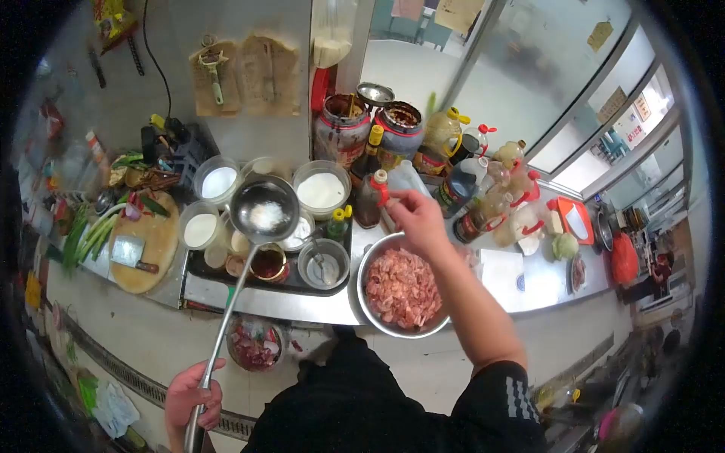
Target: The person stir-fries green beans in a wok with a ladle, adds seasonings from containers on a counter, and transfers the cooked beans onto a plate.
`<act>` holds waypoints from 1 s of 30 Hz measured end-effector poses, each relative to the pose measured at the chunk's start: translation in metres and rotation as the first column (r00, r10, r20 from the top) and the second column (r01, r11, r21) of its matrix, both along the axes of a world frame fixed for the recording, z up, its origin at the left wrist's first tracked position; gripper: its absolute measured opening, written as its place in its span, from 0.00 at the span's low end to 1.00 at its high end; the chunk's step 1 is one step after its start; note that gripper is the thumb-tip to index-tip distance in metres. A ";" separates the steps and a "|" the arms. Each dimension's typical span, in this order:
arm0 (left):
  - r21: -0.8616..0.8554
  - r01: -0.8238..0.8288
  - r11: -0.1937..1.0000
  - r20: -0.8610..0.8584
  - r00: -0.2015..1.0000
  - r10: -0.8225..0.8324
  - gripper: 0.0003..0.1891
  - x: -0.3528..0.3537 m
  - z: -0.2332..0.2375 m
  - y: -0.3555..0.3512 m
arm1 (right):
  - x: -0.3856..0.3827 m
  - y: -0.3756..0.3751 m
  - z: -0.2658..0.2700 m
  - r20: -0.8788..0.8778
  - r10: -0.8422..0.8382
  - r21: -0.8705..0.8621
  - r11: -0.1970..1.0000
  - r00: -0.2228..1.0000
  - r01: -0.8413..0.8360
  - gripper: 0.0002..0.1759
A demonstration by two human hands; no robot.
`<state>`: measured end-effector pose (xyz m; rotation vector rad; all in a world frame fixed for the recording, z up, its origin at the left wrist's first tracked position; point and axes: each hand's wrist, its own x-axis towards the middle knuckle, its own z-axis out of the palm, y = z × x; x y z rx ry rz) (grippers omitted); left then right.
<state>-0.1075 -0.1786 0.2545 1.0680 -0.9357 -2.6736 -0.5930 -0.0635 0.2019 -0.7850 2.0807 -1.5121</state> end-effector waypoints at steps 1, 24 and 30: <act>-0.008 -0.012 1.000 0.001 1.000 0.012 0.33 -0.007 0.000 0.005 | -0.016 -0.005 0.001 -0.029 0.005 -0.014 1.000 1.000 -0.006 0.14; -0.074 -0.224 0.972 0.338 0.911 0.236 0.32 -0.124 0.037 0.069 | -0.209 -0.326 -0.009 -0.665 0.707 0.742 0.660 0.239 0.113 0.12; -0.038 -0.287 0.957 0.324 0.903 0.283 0.32 -0.124 0.039 0.064 | -0.206 -0.317 -0.005 -0.552 0.780 0.832 0.538 0.296 0.136 0.13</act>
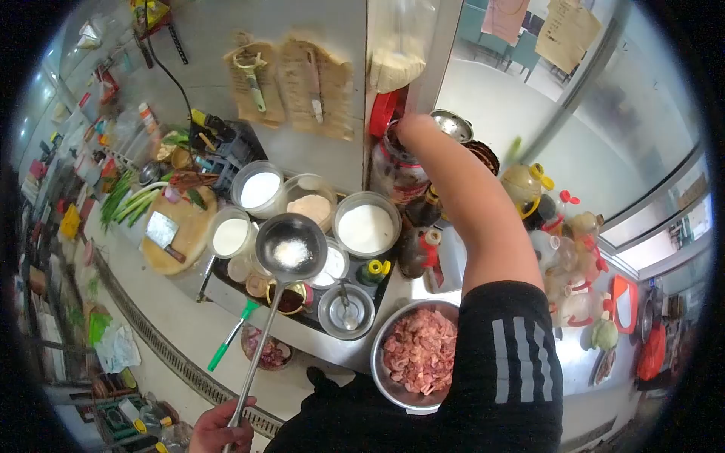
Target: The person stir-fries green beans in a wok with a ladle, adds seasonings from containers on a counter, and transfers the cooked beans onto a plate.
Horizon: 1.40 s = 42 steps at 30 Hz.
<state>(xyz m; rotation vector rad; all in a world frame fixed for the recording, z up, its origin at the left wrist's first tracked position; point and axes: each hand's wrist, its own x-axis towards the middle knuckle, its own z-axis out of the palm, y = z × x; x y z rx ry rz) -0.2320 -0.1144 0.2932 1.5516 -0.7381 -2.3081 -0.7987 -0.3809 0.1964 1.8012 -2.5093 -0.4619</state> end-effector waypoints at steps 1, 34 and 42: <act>0.015 -0.004 1.000 -0.021 1.000 0.005 0.31 -0.001 0.001 -0.001 | 0.007 0.002 0.002 -0.026 -0.045 0.014 0.999 0.999 0.045 0.14; 0.007 0.173 0.985 -0.171 0.971 -0.169 0.32 -0.009 -0.013 -0.027 | 0.012 0.128 0.065 0.559 0.097 -0.635 0.689 0.823 0.350 0.16; -0.145 0.341 0.929 -0.304 0.878 -0.370 0.28 -0.036 -0.039 -0.057 | 0.008 0.189 0.080 0.812 0.292 -0.582 0.475 0.505 0.661 0.14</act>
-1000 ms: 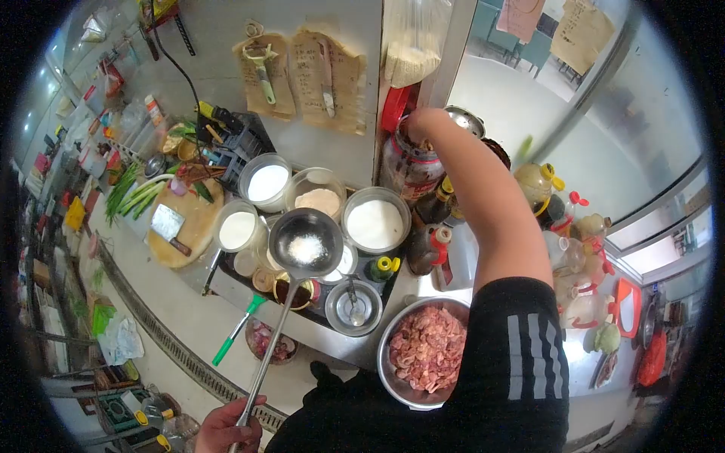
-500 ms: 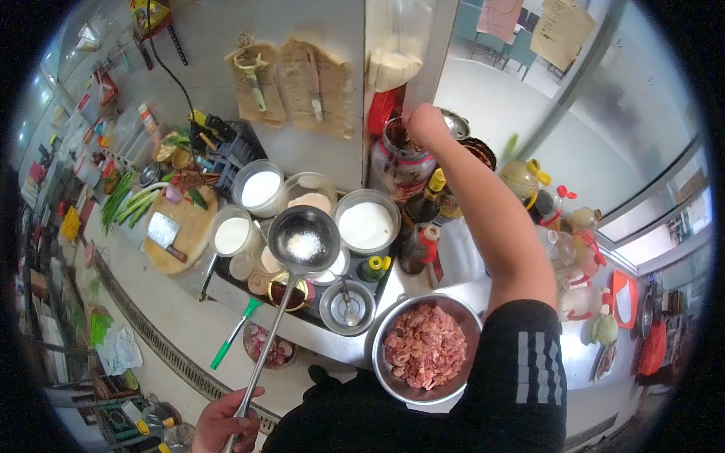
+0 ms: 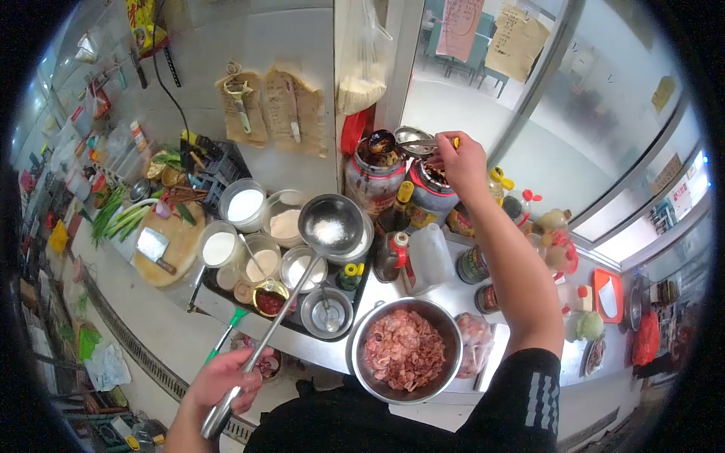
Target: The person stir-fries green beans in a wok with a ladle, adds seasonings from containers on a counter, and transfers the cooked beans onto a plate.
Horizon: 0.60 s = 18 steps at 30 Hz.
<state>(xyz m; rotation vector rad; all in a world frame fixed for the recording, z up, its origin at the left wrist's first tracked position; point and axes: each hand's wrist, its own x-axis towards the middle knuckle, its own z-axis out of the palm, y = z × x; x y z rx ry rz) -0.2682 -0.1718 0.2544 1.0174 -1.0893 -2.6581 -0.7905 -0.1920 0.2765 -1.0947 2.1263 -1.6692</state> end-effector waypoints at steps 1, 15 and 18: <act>0.127 0.002 0.992 -0.100 0.995 0.011 0.28 -0.005 -0.004 -0.006 | -0.003 0.004 -0.001 0.053 -0.003 -0.056 0.998 0.999 0.006 0.13; 0.067 0.066 0.996 -0.033 0.997 -0.064 0.29 -0.068 0.006 -0.036 | 0.088 0.128 -0.018 -0.811 0.281 0.171 0.953 0.513 -0.251 0.17; 0.080 0.063 0.995 -0.046 0.997 -0.060 0.29 -0.069 0.008 -0.035 | 0.092 0.132 -0.025 -0.792 0.298 0.166 0.945 0.533 -0.283 0.17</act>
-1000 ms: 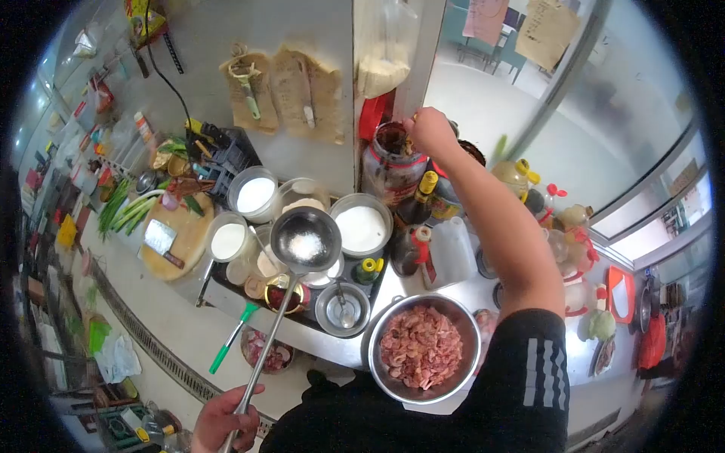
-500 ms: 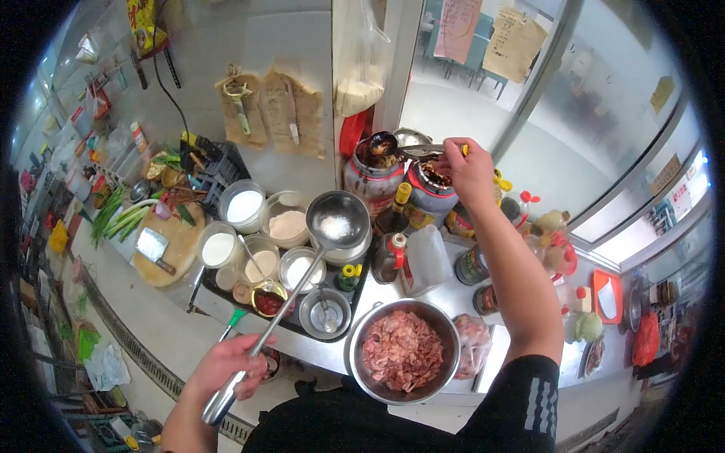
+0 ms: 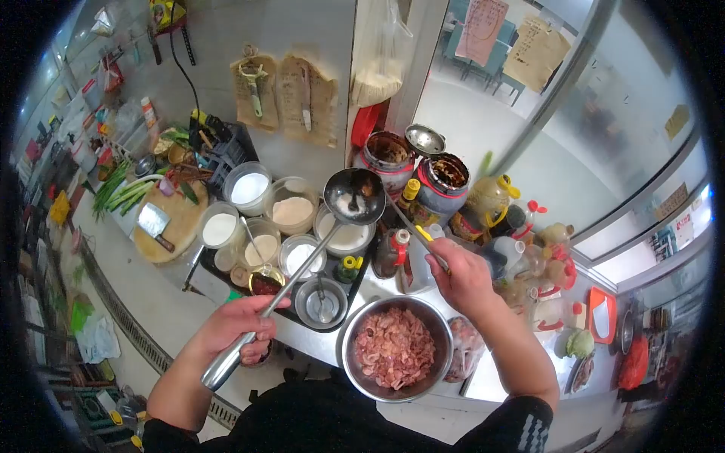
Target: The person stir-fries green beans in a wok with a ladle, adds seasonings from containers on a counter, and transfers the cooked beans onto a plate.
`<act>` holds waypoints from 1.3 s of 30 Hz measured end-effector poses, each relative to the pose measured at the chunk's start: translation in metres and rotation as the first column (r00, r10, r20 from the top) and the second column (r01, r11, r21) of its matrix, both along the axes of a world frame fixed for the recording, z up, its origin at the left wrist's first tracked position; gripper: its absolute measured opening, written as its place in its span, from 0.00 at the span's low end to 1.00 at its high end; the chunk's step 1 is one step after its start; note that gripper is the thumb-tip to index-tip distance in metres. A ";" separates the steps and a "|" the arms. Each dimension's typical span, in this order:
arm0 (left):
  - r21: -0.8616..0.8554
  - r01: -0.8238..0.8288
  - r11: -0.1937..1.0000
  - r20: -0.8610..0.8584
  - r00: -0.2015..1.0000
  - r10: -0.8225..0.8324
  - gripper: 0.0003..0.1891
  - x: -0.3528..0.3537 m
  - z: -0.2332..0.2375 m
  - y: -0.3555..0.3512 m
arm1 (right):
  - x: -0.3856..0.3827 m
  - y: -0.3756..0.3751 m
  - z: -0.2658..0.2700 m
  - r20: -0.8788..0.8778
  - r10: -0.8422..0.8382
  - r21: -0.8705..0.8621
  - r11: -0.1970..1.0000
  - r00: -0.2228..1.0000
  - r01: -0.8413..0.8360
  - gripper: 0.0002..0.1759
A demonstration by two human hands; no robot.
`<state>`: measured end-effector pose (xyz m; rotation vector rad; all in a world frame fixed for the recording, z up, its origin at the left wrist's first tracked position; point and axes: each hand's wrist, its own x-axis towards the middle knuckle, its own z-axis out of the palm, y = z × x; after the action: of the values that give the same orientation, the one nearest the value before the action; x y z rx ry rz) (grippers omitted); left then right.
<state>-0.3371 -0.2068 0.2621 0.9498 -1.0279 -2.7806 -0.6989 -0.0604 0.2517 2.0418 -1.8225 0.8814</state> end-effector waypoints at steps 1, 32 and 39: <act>0.001 -0.001 1.000 0.000 1.000 0.001 0.29 0.000 0.000 0.001 | 0.001 0.001 -0.001 0.009 -0.009 -0.002 1.000 1.000 0.009 0.17; -0.023 -0.039 0.999 -0.005 0.999 0.039 0.28 0.012 0.002 0.019 | 0.004 0.011 -0.019 0.391 -0.167 0.039 0.986 0.905 0.165 0.08; -0.025 -0.054 0.998 0.007 0.999 0.054 0.28 0.011 0.003 0.022 | 0.000 0.010 -0.021 0.505 -0.185 0.049 0.981 0.843 0.186 0.08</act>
<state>-0.3263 -0.1851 0.2650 0.9707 -1.0197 -2.7167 -0.6987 -0.0505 0.2310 1.6884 -2.2283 1.4670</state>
